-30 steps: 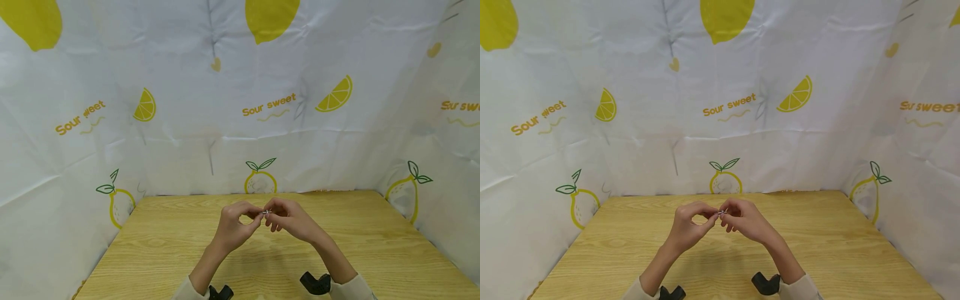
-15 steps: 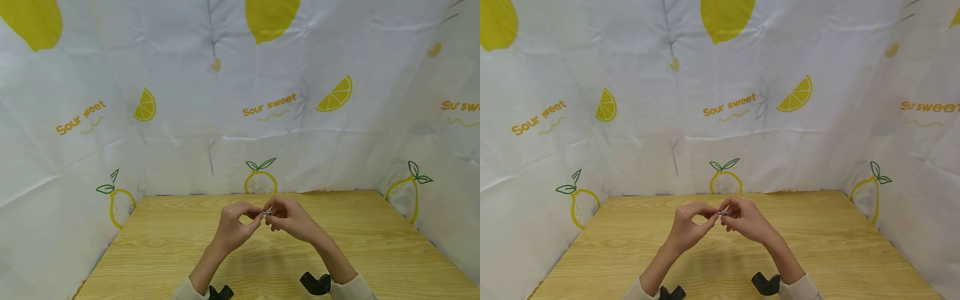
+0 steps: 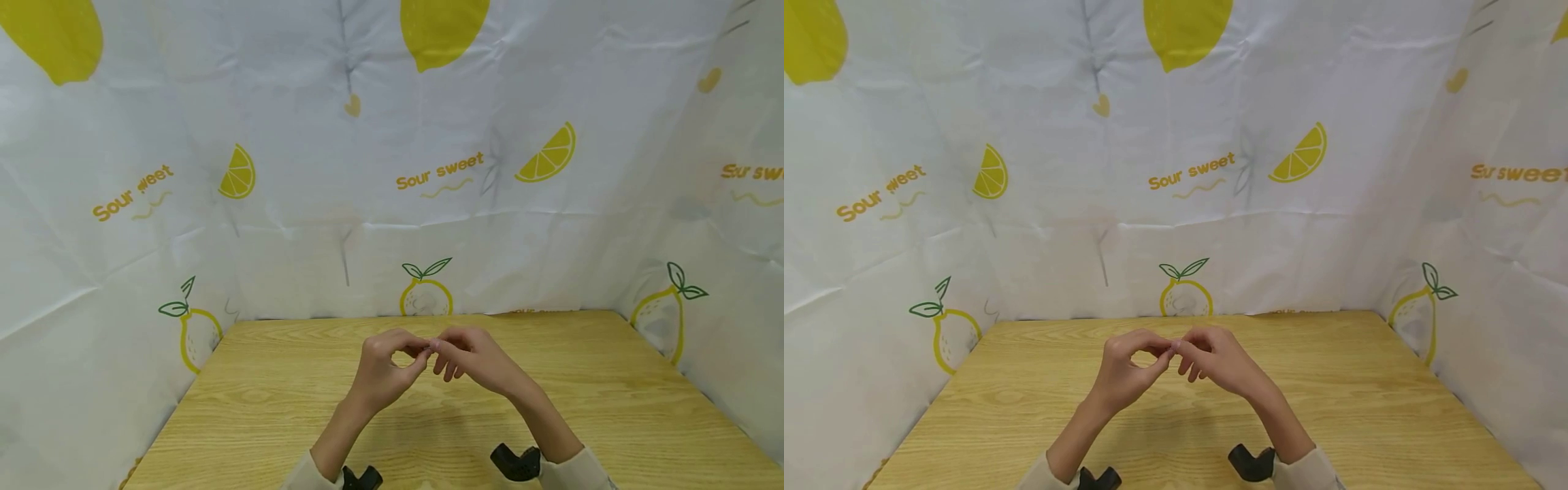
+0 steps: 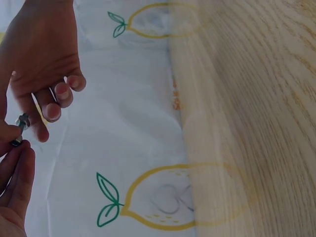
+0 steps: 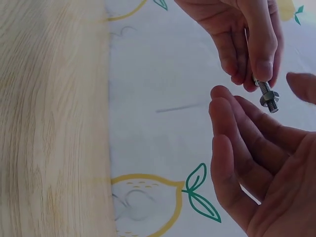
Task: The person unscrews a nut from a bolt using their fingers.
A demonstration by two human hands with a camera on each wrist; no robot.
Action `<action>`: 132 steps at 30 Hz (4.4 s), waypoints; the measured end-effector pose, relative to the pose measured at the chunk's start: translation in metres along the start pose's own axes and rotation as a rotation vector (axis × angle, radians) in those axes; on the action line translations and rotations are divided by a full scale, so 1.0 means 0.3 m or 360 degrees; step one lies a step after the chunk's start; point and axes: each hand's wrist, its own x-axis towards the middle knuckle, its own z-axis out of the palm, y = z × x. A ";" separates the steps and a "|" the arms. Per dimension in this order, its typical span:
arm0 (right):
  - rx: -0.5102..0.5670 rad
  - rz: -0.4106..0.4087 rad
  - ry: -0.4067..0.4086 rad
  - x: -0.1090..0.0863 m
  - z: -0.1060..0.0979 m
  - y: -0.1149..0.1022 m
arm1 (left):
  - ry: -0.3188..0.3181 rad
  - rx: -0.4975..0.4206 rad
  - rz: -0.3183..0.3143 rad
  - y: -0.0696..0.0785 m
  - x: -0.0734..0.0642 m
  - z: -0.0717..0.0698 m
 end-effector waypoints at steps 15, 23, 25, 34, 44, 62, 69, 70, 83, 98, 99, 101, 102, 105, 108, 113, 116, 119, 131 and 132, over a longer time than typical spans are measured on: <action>0.0191 0.0072 -0.0112 0.001 -0.007 0.006 | -0.0005 0.0002 -0.0004 -0.003 -0.002 0.006; 0.0140 0.0032 -0.0079 0.001 -0.005 0.006 | -0.0013 -0.0005 -0.0023 0.001 -0.005 0.002; 0.0112 0.0026 -0.0064 0.001 -0.006 0.009 | -0.0014 -0.0011 -0.0029 0.001 -0.006 0.002; 0.0028 -0.0024 0.0001 -0.005 -0.006 0.009 | -0.0016 -0.0038 -0.0052 -0.003 -0.009 0.004; 0.0016 -0.0070 0.0100 -0.008 -0.006 -0.002 | 0.0002 0.0001 -0.0036 -0.001 -0.004 -0.001; 0.0049 0.0063 -0.0051 -0.002 -0.003 -0.003 | 0.0026 0.0010 0.0045 -0.004 -0.003 0.003; 0.0039 0.0029 -0.0027 -0.007 -0.010 -0.004 | 0.0015 0.0009 0.0011 0.001 -0.003 0.002; 0.0042 0.0020 -0.0025 -0.008 -0.011 -0.004 | 0.0017 0.0008 0.0015 0.001 -0.003 0.003; 0.0064 -0.0014 -0.0004 -0.010 -0.011 -0.001 | 0.0006 0.0014 0.0012 -0.003 -0.005 0.006; 0.0094 -0.0018 0.0000 -0.008 -0.006 0.000 | 0.0002 -0.0001 -0.0019 -0.005 -0.009 0.006; 0.0084 -0.0013 -0.0005 -0.008 -0.006 -0.001 | 0.0002 0.0002 -0.0016 -0.006 -0.010 0.005; 0.0077 -0.0015 -0.0014 -0.008 -0.007 -0.001 | 0.0004 0.0010 -0.0007 -0.006 -0.009 0.005; 0.0074 -0.0011 -0.0015 -0.008 -0.008 -0.002 | 0.0005 0.0012 -0.0003 -0.006 -0.009 0.005; 0.0072 0.0011 0.0000 -0.009 -0.010 -0.006 | 0.0007 0.0013 0.0005 -0.006 -0.008 0.006; 0.0046 0.0031 0.0011 -0.012 -0.013 -0.008 | 0.0008 0.0013 0.0005 -0.005 -0.008 0.006; 0.0010 0.0055 -0.0011 -0.011 -0.014 -0.009 | 0.0008 0.0011 0.0006 -0.005 -0.008 0.006; 0.0022 0.0054 -0.0021 -0.010 -0.014 -0.009 | 0.0010 0.0007 0.0008 -0.005 -0.007 0.006; 0.0028 0.0035 -0.0015 -0.010 -0.013 -0.008 | 0.0011 0.0008 0.0012 -0.004 -0.007 0.006; 0.0081 0.0001 0.0012 -0.010 -0.009 -0.003 | 0.0004 0.0009 -0.0024 -0.004 -0.012 0.006; 0.0082 -0.0003 0.0017 -0.010 -0.009 -0.003 | 0.0005 0.0007 -0.0027 -0.004 -0.012 0.006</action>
